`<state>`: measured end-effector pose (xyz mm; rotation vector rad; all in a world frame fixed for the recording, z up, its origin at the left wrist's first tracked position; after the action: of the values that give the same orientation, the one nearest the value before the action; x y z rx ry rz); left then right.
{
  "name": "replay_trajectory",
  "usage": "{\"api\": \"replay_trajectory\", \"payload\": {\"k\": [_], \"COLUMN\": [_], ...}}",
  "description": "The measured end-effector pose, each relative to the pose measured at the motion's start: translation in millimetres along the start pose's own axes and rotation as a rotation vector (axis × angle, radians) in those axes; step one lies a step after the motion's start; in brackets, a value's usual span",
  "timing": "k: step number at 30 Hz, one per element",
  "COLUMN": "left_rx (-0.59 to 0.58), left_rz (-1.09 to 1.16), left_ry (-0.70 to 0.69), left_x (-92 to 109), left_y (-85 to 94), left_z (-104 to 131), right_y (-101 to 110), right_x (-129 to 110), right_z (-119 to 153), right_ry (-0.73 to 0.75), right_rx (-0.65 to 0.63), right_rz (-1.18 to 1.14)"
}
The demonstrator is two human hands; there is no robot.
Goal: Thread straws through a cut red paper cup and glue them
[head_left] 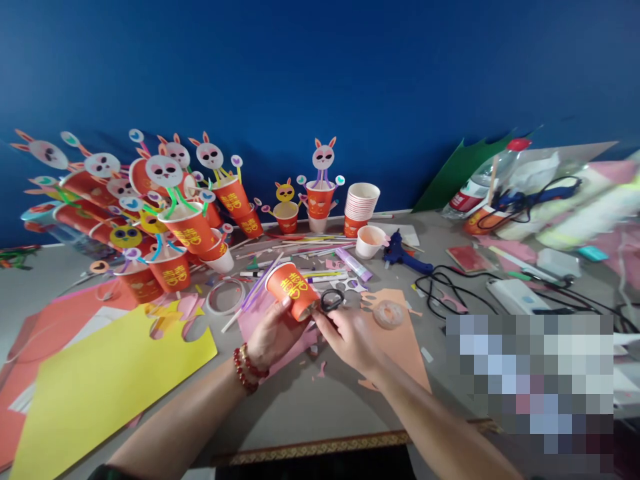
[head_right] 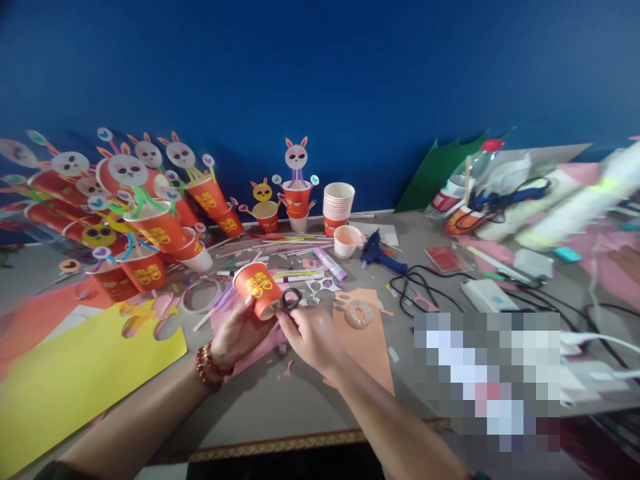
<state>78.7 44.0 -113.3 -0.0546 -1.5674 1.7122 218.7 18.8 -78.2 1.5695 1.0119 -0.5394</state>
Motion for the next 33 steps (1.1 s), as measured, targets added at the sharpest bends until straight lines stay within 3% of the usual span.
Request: {"api": "replay_trajectory", "payload": {"k": [4,6,11,18,22,26,28,30,33], "left_rx": [0.002,-0.006,-0.012,0.006,0.005,-0.012,-0.013,-0.013,-0.009], "left_rz": [-0.017,-0.008,-0.001,-0.055,-0.050,-0.038,-0.021,-0.003,-0.005], "left_ry": [-0.009,-0.022,0.004,-0.038,-0.046,-0.043,-0.047,-0.042,-0.028], "left_x": [0,0,-3,-1,-1,-1,-1,-1,-2], "left_y": [-1.7,-3.1,-0.8,-1.7,-4.5,-4.7,-5.1,-6.7,-9.7], "left_z": [0,-1,-1,0,0,1,1,1,2], "right_y": [2,-3,-24,-38,-29,-3,2,0,-14], "right_x": [-1,3,12,11,8,1,-2,0,8], "right_z": [0,0,3,6,5,1,0,0,2], "right_ry": [0.028,-0.062,-0.346,-0.495,-0.409,-0.131,-0.053,-0.082,-0.230], "right_rx": [0.040,0.008,-0.114,-0.174,-0.146,0.006,0.045,0.023,-0.053], "right_rz": [0.080,-0.077,-0.716,-1.034,-0.886,-0.298,-0.124,-0.161,-0.471]}}
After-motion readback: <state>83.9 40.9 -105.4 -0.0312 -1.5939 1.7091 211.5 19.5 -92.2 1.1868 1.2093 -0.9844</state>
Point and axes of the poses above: each hand's wrist, its own z-axis away from the middle knuckle, its own y-axis out of the back of the hand, x = y × z, the point moved 5 cm from there along -z, towards the middle knuckle, and after that the axes turned 4 degrees about y, right-handed, at the moved point
